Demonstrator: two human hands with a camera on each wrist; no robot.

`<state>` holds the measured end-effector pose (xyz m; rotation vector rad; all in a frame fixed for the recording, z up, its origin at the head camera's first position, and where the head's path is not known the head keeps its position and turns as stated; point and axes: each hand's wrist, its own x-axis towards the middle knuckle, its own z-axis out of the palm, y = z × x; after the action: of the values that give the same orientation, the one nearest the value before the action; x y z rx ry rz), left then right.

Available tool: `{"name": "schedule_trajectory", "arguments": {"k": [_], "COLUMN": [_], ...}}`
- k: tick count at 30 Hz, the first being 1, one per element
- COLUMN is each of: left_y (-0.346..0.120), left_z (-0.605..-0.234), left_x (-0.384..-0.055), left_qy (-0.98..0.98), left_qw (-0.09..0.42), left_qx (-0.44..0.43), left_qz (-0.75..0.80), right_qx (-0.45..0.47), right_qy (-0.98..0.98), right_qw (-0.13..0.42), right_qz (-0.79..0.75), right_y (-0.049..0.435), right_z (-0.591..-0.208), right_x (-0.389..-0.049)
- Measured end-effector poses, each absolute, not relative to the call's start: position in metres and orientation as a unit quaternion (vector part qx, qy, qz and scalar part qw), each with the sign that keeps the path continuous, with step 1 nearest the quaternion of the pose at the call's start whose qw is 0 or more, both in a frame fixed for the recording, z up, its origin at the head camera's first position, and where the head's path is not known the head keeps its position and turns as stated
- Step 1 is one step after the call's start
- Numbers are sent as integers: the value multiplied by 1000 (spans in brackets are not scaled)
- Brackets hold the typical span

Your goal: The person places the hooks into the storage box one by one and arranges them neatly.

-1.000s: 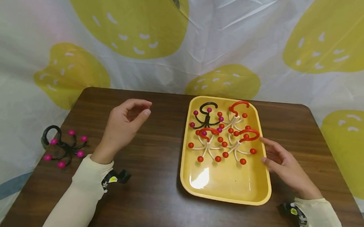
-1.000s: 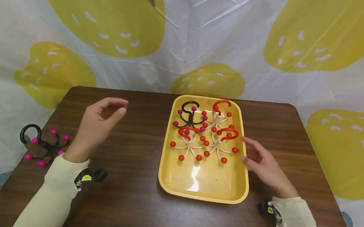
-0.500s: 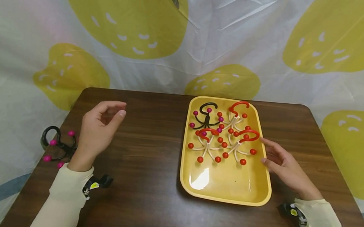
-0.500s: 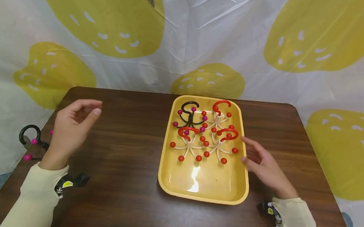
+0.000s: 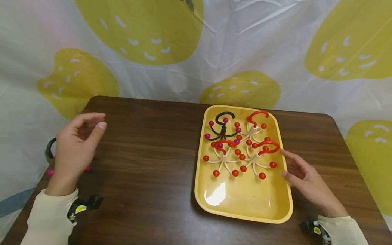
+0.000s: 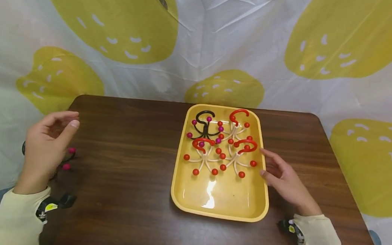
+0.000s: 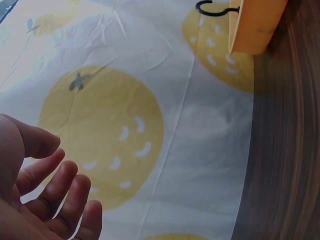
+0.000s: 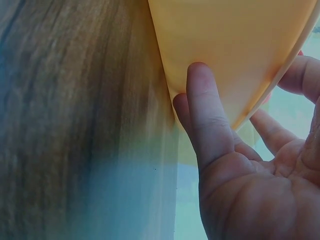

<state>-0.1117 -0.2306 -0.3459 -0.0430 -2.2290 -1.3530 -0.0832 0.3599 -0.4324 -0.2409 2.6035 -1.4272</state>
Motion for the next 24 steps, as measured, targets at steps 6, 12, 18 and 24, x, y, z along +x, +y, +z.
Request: {"name": "schedule_trajectory", "arguments": {"k": [6, 12, 18, 24], "left_y": [-247, -263, -277, -289], "left_z": [-351, -352, -354, -359], "left_x": [-109, -102, -94, -92], "left_qy": [-823, -822, -818, -810], "left_qw": [284, 309, 330, 343], "left_qx": [23, 57, 101, 146], "left_qz": [-492, -476, -460, -452], "right_qx": [-82, -86, -85, -84], "right_qy": [872, 871, 871, 873], "right_qw": [78, 72, 73, 72], "right_qz": [-477, -478, -478, -474], "right_y": [360, 359, 359, 359], "right_z": [-433, -434, -434, -435], "right_x": [-82, -83, -83, -82]}}
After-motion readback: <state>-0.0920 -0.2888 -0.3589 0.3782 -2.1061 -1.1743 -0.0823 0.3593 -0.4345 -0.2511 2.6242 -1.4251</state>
